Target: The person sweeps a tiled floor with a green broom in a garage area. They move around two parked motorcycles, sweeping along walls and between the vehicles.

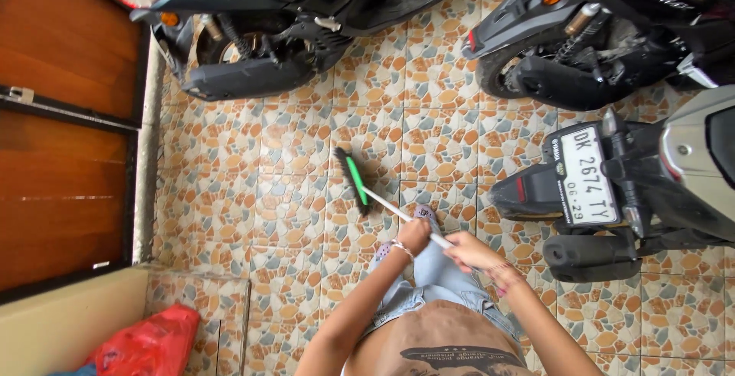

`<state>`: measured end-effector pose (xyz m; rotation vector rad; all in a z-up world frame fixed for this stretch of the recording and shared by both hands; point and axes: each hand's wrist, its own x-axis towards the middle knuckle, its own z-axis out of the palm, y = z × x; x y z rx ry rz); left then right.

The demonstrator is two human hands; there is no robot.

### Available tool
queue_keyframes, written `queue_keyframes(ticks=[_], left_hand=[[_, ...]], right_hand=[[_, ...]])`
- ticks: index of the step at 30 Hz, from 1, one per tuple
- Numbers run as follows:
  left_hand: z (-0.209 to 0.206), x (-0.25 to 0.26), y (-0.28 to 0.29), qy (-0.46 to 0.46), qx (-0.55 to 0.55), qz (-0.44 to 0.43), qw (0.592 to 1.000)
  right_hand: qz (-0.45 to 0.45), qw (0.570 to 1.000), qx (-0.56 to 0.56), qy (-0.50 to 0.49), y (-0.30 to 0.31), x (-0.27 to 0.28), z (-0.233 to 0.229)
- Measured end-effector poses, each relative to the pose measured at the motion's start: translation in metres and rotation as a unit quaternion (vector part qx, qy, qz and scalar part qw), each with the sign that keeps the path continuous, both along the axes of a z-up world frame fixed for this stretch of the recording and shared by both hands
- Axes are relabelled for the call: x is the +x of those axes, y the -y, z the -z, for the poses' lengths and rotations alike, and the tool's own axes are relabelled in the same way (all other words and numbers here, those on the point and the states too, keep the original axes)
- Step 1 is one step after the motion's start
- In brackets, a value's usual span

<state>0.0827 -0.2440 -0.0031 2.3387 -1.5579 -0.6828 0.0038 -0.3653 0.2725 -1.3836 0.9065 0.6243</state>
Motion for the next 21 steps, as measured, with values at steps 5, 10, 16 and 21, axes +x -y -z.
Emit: queue_keyframes(ticks=[5,10,16,21], left_hand=[[-0.068,-0.031,0.08,-0.07,-0.033,0.07,0.995],[-0.094,-0.033,0.134,-0.106,-0.033,0.086,0.99],[-0.076,-0.003,0.124,-0.131,-0.02,0.08,0.988],[-0.001,0.034,0.076,-0.002,0.061,-0.009,0.998]], right_hand=[[0.101,0.994,-0.012,-0.035,0.05,-0.062,0.022],[0.009,0.991,-0.125,-0.055,0.077,-0.059,0.056],[-0.363,0.897,-0.21,0.139,0.076,-0.013,0.109],[-0.292,0.944,-0.148,0.026,0.055,0.063,0.072]])
